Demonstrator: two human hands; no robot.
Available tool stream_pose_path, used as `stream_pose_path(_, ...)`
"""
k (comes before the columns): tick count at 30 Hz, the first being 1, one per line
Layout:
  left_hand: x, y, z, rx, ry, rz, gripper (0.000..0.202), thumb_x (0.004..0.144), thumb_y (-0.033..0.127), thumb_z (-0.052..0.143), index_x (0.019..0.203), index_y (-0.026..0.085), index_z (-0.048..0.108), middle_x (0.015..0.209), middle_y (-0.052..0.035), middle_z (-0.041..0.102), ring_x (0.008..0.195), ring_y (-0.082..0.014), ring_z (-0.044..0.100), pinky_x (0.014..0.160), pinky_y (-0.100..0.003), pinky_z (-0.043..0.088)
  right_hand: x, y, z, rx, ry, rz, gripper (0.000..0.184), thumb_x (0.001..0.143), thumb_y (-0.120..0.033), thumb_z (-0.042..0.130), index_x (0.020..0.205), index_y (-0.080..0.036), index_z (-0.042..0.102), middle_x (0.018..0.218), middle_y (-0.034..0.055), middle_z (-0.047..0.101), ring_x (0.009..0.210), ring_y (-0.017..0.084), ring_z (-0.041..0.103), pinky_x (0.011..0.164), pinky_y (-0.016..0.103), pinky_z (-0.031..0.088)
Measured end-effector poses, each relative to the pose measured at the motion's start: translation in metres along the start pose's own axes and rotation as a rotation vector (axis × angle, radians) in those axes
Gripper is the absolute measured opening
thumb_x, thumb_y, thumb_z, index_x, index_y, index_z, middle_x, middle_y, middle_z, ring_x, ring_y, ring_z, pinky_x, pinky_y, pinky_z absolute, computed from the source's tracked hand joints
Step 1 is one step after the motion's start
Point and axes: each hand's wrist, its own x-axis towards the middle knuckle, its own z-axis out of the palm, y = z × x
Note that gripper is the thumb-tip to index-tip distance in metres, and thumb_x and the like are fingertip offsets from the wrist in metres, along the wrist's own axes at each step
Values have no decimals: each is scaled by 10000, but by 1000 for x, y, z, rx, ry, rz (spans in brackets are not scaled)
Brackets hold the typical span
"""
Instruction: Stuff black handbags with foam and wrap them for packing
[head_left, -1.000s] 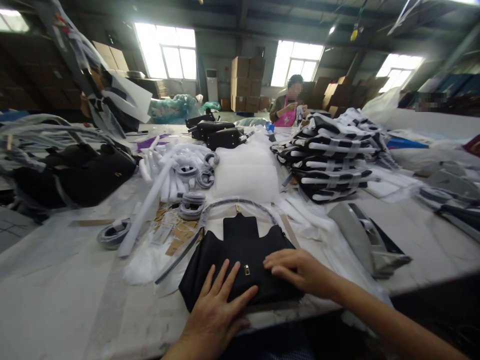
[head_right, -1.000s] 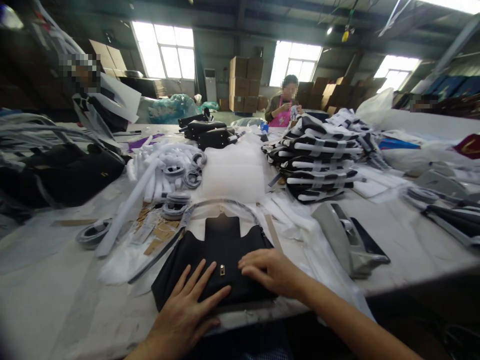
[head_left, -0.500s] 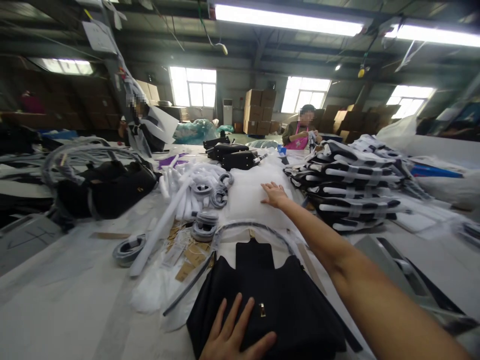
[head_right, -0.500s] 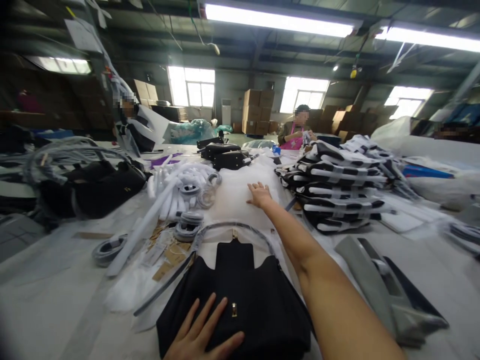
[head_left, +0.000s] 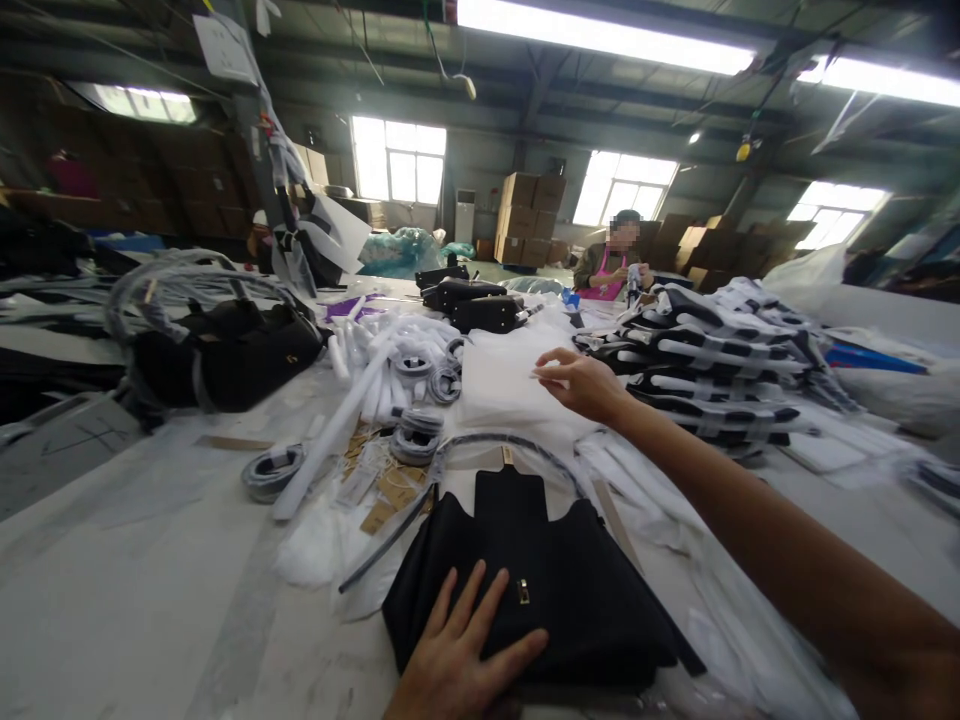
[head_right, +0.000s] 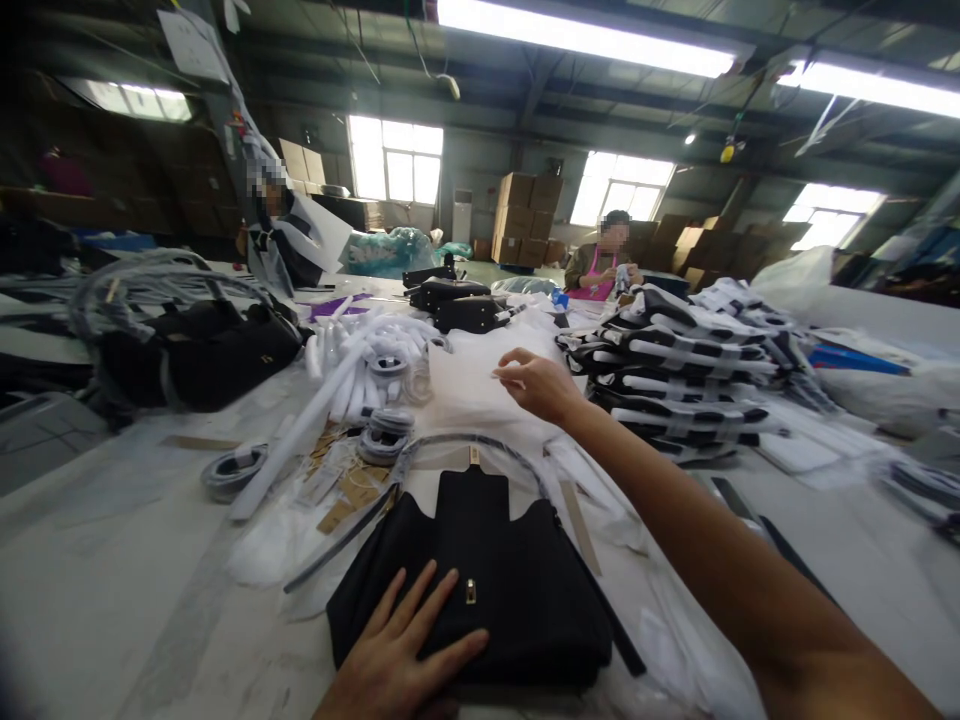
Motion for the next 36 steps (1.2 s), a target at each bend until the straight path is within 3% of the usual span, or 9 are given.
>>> stream_pose_path(3, 7, 4, -19, -99, -208, -56, 834, 817, 499, 737, 1524, 454, 295, 1586, -126, 355, 1410, -393, 400, 1059, -587, 425, -65, -51, -19, 140, 15, -242, 325, 964, -248, 503, 1223, -331, 680, 1317, -2, 649, 961, 170, 668, 775, 267, 476)
stream_pose_path(6, 12, 7, -29, -170, -292, -113, 846, 799, 355, 786, 1504, 466, 333, 1558, -105, 405, 1404, -390, 410, 1069, -627, 402, -135, -100, -16, 171, -92, -392, 380, 908, -158, 528, 1254, -257, 651, 1260, 61, 684, 963, 212, 659, 783, 316, 503)
stream_pose_path(9, 9, 8, -28, -282, -341, -150, 784, 841, 311, 745, 1508, 432, 349, 1469, -61, 531, 1327, -310, 517, 1086, -547, 433, -187, -131, 4, 181, -157, -382, 363, 904, -163, 540, 1247, -206, 650, 1271, 99, 680, 941, 246, 662, 806, 383, 531)
stream_pose_path(12, 2, 9, -22, -326, -364, -135, 728, 872, 268, 697, 1514, 367, 370, 1484, -46, 525, 1311, -283, 538, 1072, -479, 472, -216, -143, 26, 213, -119, -288, 398, 921, -165, 531, 1300, -232, 631, 1365, 96, 627, 1211, 333, 580, 1007, 518, 467)
stream_pose_path(16, -3, 10, -20, -276, -345, -130, 643, 887, 327, 680, 1484, 335, 438, 1491, -59, 514, 1307, -331, 542, 1035, -533, 497, -232, -153, 42, 238, -97, -178, 488, 922, -172, 550, 1401, -268, 564, 1481, 119, 517, 1389, 410, 415, 1076, 622, 392)
stream_pose_path(23, 2, 8, -24, -280, -300, -97, 551, 926, 301, 624, 1458, 304, 480, 1510, -73, 489, 1327, -312, 526, 1093, -504, 450, -240, -166, 50, 276, -97, -116, 539, 911, -170, 565, 1439, -272, 528, 1526, 153, 443, 1365, 407, 455, 1078, 651, 388)
stream_pose_path(27, -6, 6, -31, -270, -220, -59, 415, 964, 197, 507, 1373, 218, 575, 1355, -121, 629, 1198, -287, 630, 999, -440, 532, -242, -165, 50, 284, -90, -116, 517, 937, -196, 541, 1446, -281, 517, 1530, 145, 438, 1363, 406, 460, 1071, 645, 403)
stream_pose_path(31, 0, 13, -69, -246, -132, -88, 315, 976, 189, 471, 1232, 161, 653, 1091, -110, 744, 943, -238, 725, 827, -356, 607, -243, -164, 50, 307, -92, -114, 504, 945, -205, 534, 1443, -277, 518, 1536, 139, 431, 1376, 383, 450, 1096, 631, 383)
stream_pose_path(36, 51, 23, -121, -336, -103, -69, 201, 994, 229, 497, 1071, 178, 675, 907, -42, 769, 772, -155, 733, 686, -234, 607, -244, -164, 51, 333, -89, -104, 515, 934, -199, 542, 1444, -266, 516, 1548, 141, 411, 1391, 381, 431, 1108, 633, 364)
